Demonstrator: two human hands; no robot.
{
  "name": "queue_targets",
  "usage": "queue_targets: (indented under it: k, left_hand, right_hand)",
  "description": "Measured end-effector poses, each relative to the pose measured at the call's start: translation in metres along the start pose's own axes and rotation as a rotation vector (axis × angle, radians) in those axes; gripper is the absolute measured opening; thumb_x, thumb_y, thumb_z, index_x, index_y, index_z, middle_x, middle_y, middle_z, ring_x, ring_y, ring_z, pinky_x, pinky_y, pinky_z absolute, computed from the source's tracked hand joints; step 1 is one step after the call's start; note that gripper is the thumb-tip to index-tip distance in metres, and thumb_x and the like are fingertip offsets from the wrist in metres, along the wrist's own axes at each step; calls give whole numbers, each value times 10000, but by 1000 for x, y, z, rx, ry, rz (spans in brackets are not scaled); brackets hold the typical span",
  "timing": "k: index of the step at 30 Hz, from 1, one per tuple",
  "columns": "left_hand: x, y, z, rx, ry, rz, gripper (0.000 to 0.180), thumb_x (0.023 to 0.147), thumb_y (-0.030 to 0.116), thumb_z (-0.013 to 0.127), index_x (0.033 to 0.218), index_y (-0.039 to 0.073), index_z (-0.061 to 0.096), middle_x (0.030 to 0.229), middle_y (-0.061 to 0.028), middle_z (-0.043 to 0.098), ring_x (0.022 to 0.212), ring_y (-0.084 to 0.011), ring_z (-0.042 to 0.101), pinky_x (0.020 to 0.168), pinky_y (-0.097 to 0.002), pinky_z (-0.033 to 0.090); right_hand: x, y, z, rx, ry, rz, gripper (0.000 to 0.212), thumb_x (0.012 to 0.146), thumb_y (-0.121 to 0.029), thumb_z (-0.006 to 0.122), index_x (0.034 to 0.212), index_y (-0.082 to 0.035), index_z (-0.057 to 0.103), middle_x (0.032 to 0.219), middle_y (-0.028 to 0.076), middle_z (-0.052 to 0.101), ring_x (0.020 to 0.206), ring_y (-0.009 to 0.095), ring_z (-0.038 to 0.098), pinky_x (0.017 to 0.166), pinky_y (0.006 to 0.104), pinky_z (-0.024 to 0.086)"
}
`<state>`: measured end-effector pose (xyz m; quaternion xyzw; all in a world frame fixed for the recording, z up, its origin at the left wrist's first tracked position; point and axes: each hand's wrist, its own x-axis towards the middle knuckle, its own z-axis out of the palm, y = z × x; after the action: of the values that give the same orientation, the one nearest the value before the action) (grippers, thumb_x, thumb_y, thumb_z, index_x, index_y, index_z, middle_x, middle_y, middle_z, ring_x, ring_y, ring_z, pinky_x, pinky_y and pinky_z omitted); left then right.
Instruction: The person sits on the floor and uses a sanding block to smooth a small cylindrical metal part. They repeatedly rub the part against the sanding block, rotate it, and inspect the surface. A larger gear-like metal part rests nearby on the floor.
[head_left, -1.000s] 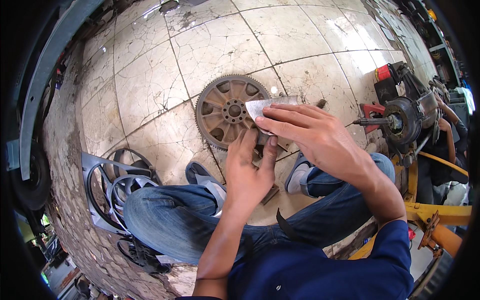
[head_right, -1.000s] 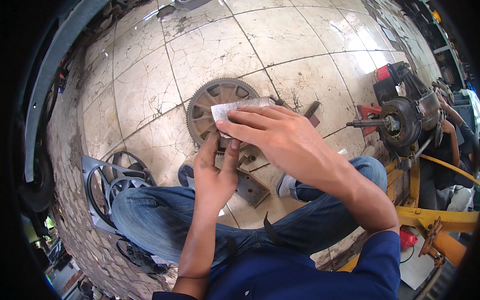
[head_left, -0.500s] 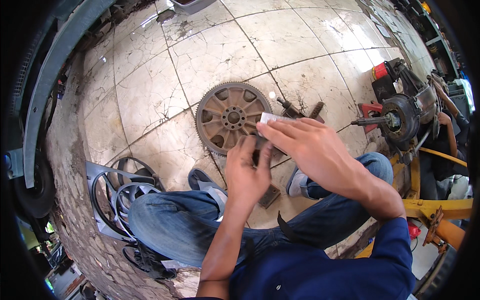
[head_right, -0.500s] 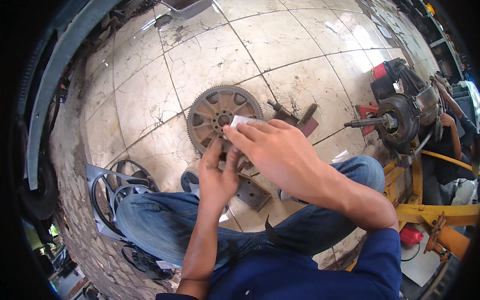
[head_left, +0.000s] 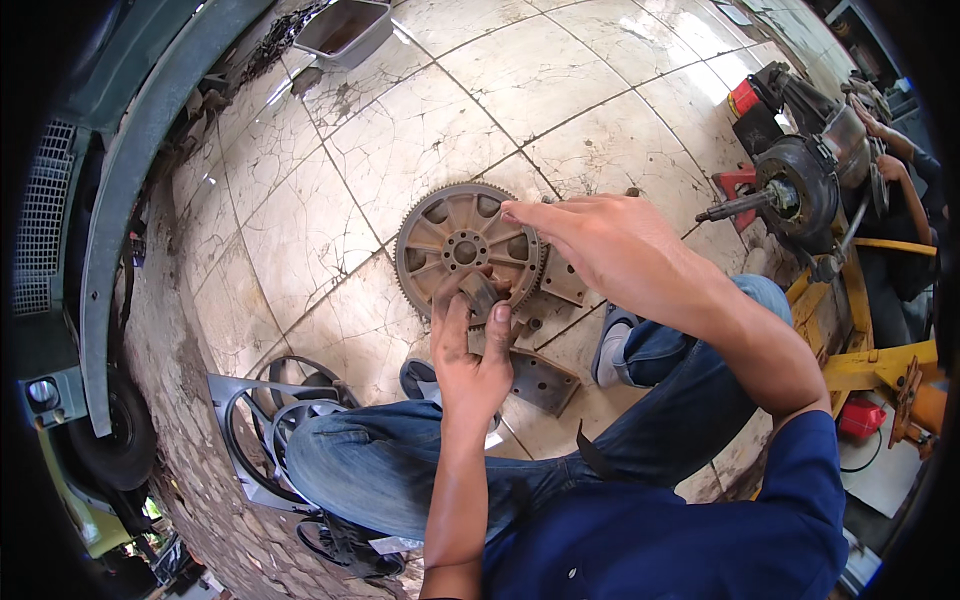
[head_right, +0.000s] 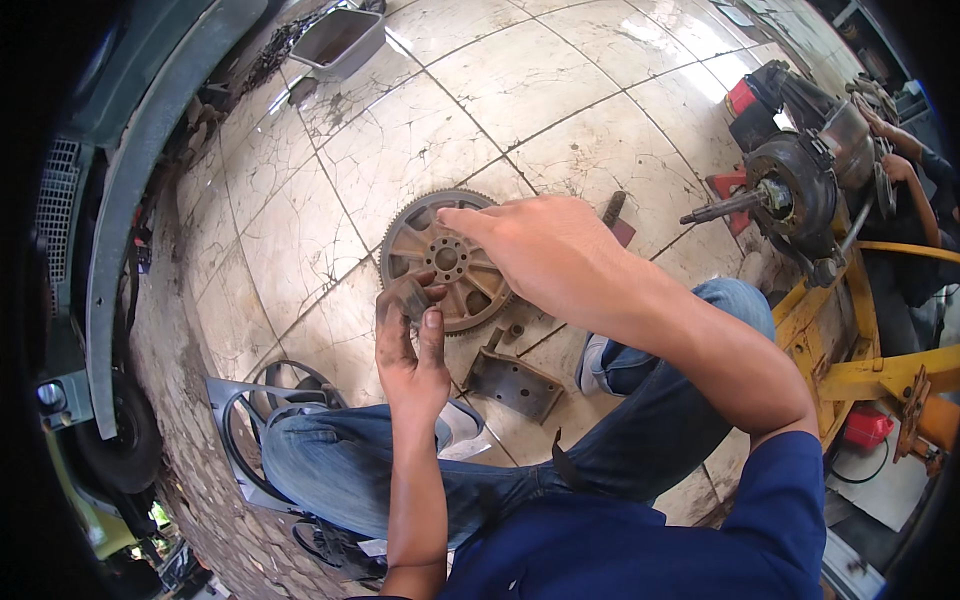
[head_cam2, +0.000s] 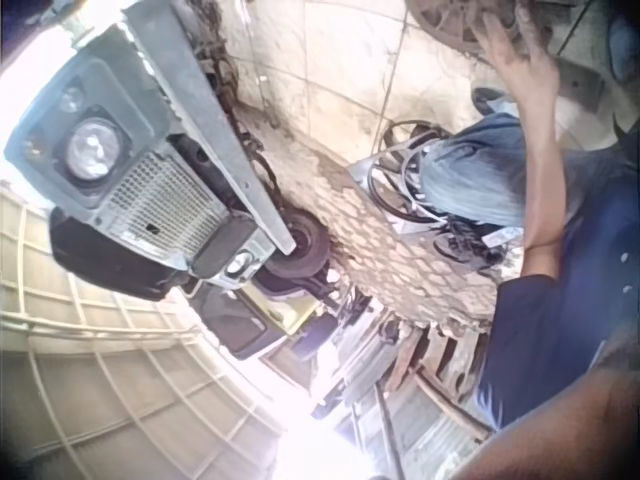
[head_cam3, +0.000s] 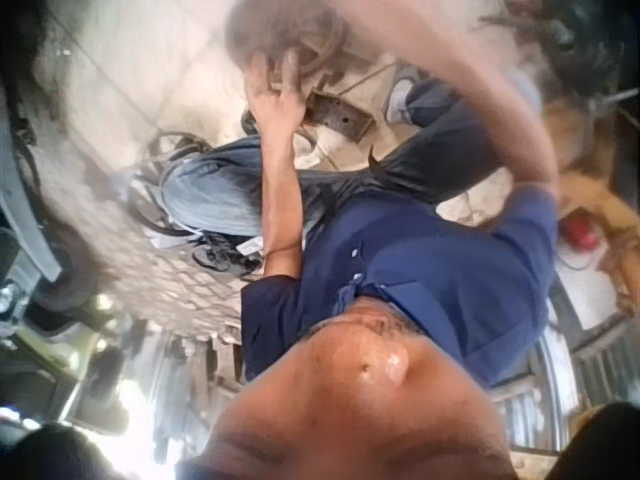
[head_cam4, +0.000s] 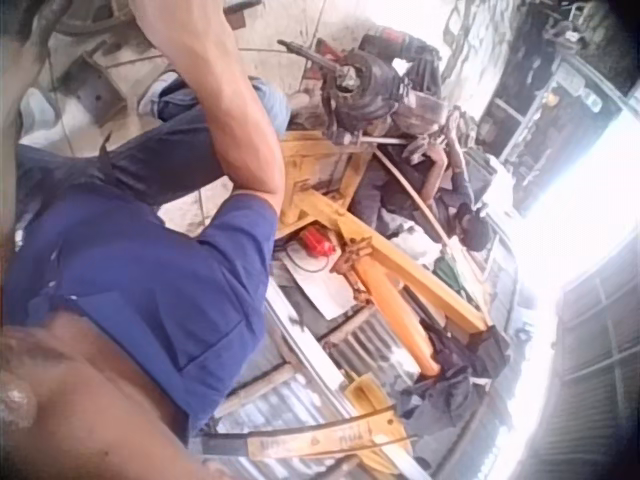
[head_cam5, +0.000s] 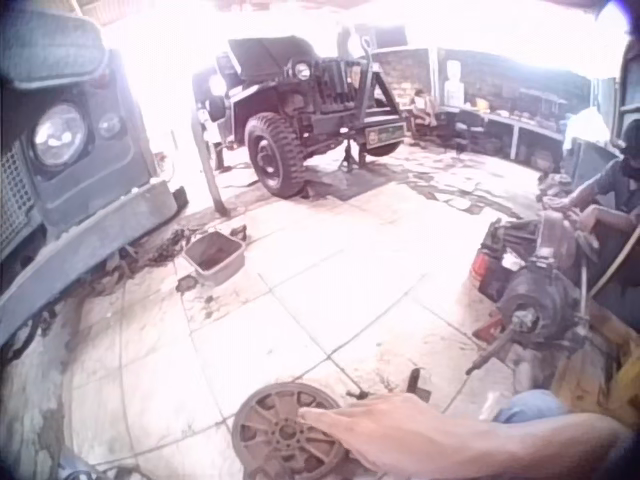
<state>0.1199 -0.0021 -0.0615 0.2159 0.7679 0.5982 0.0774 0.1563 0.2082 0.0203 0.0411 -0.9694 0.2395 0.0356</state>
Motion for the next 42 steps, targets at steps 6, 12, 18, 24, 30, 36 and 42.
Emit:
queue_targets:
  k: [6, 12, 18, 24, 30, 36, 42]
  left_hand:
    - [-4, 0, 1, -7, -29, 95, 323, 1017, 126, 643, 1300, -28, 615, 1368, -196, 581, 1248, -357, 591, 1050, -426, 466]
    - [-5, 1, 4, 101, -37, 118, 366, 1012, 92, 615, 1347, -47, 562, 1292, -225, 577, 1159, -413, 600, 982, -454, 487]
    - [-6, -3, 7, 249, -47, 110, 382, 983, 102, 635, 1327, -49, 566, 1226, -256, 572, 1069, -469, 583, 894, -516, 477]
    - [-6, -9, 7, 354, -49, 86, 338, 969, 86, 616, 1273, -53, 566, 1154, -241, 584, 1048, -452, 567, 936, -524, 431]
    - [-4, -13, 6, 381, 6, 68, 260, 977, 96, 630, 1191, -40, 569, 1112, -238, 579, 1030, -460, 557, 940, -528, 429]
    - [0, -6, -3, 270, -1, 3, 251, 974, 145, 704, 1107, -44, 604, 1229, -236, 626, 1143, -447, 585, 989, -521, 457]
    - [-1, 2, -5, 83, 47, -30, 290, 861, 50, 826, 1036, -16, 604, 1291, -213, 698, 1286, -403, 613, 1145, -503, 426]
  right_hand:
    - [-5, -8, 7, -45, 66, -339, 457, 884, -86, 633, 1338, -34, 643, 1228, 136, 729, 1159, 288, 698, 990, 408, 532]
    - [-8, -15, 26, -77, 88, -349, 433, 907, -137, 614, 1324, -23, 628, 1324, 121, 689, 1260, 271, 654, 1063, 412, 502]
    - [-8, -25, 38, -151, 93, -286, 445, 892, -151, 630, 1313, -7, 627, 1316, 163, 689, 1250, 286, 664, 1045, 389, 522]
    - [-6, -31, 44, -208, 76, -258, 464, 869, -141, 640, 1297, 39, 622, 1245, 174, 704, 1207, 279, 683, 990, 379, 549]
    - [-3, -31, 46, -197, 91, -252, 461, 876, -128, 633, 1304, 43, 625, 1213, 174, 711, 1156, 300, 704, 967, 386, 562]
    - [1, -11, 23, 81, 68, -60, 440, 905, -50, 577, 1338, 8, 627, 1245, 194, 718, 1078, 353, 723, 910, 434, 593]
    - [5, -8, 18, 216, 113, 1, 446, 929, 1, 582, 1370, -51, 623, 1211, 190, 726, 1050, 381, 718, 874, 444, 589]
